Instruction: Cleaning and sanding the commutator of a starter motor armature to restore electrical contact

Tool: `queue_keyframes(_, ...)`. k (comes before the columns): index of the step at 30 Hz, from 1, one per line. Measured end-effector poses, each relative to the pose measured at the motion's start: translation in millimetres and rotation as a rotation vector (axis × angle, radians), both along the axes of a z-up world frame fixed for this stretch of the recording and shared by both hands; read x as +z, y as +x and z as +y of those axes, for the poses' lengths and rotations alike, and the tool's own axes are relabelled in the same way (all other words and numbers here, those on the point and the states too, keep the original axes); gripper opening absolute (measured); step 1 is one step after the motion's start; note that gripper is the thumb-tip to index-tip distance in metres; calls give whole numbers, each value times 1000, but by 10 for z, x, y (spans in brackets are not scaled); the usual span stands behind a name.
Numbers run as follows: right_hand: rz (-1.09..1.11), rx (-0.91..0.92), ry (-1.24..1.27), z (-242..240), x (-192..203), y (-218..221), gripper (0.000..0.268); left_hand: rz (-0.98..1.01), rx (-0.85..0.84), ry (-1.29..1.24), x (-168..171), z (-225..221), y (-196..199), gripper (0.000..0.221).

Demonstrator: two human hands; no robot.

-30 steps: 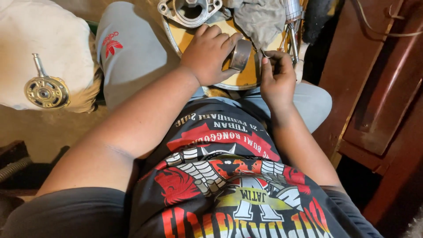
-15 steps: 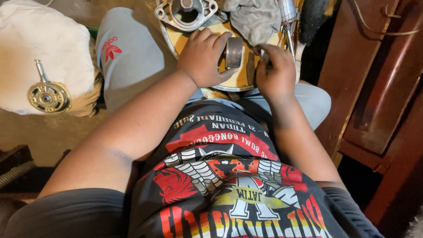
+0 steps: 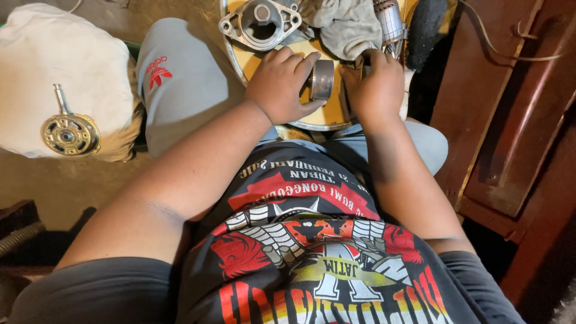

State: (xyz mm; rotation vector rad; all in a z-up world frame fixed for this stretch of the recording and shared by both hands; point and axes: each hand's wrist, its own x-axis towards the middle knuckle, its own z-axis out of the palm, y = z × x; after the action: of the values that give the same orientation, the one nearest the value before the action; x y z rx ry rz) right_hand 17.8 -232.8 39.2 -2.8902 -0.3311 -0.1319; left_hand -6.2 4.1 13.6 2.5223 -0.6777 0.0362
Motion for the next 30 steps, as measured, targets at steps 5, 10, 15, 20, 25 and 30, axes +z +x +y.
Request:
queue_keyframes(5,24,-60,128,19,235,-84,28,18,-2,-3,-53,-3,10,87)
queue_keyframes(10,215,-193,542,88,699,-330,22,32,44,2,-40,-21,32,90)
queue_keyframes(15,551,-215,1387,141,408,-391,22,63,46,27,-41,-29,47,85)
queue_keyframes(20,207,-165,813,461,452,-494,32,87,42,-3,-94,-35,49,84)
queue_keyframes(25,-47,108,268,564,628,-547,81,8,37,-86,-90,-16,31,66)
queue_keyframes(30,-153,307,334,634,631,-650,40,108,2,-20,-118,-3,62,87)
